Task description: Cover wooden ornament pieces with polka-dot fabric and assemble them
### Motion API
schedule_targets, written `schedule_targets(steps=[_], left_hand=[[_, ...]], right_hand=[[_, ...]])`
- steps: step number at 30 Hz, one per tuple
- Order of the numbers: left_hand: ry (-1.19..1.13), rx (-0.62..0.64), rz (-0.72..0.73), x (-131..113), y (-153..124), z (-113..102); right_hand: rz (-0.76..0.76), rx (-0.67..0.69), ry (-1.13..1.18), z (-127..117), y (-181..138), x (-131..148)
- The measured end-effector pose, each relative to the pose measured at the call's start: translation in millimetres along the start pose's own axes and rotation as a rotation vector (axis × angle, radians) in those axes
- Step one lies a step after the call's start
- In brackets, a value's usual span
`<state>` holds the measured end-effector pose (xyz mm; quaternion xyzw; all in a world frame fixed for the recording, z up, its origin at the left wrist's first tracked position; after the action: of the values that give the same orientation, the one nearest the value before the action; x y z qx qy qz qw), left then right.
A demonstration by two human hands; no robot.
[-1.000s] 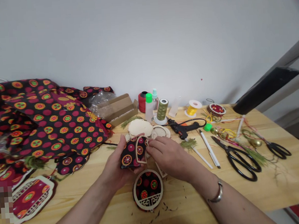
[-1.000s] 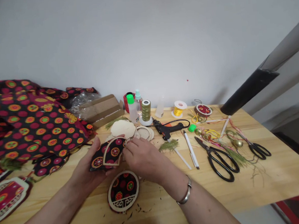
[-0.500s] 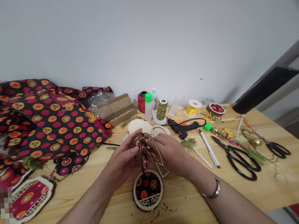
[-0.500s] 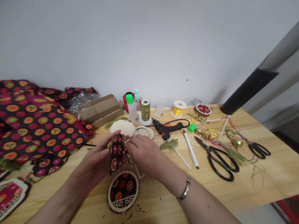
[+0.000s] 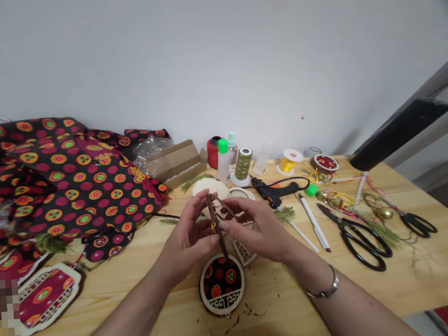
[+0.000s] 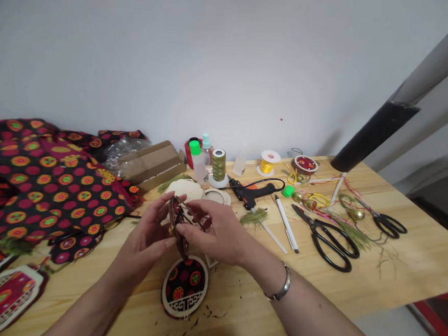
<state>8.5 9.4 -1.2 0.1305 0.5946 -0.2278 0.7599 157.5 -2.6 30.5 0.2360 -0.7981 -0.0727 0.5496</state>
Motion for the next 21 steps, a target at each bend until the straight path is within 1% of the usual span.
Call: schedule_targets(steps=[2,4,11,16,21], left_hand=[[0.032,-0.006,0.004,-0.5,-0.5,0.6],[0.057,-0.014,0.006,-0.7,-1.0,0.5],[0.111,-0.025,-0.016,-0.8,-2.7,3.5],[0.097,-0.027,-0.026,0.7,-4.3,6.2],[0.171,-0.035,-0.025,2.3,-5.6,5.6]], right_hand=[[-0.022,0.047,-0.028,0.9,0.1,4.1],[-0.029,0.066,-0.058,1.0,0.3,5.5],[0.001,0.138,-0.039,2.8,0.3,4.8],[0.02,0.161,-0.045,2.4,0.4,6.6],[0.0,0.156,-0.076,4.6,-0.5,6.5]])
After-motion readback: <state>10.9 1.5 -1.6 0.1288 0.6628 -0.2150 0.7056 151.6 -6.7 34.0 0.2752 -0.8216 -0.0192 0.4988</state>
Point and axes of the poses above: each hand's wrist, its own y-axis towards the middle knuckle, its own z-axis out of the palm, x = y × z, the point moved 4 cm from there along y, towards the middle knuckle, and after that the axes turned 7 degrees about -z, right-handed, at the moved point
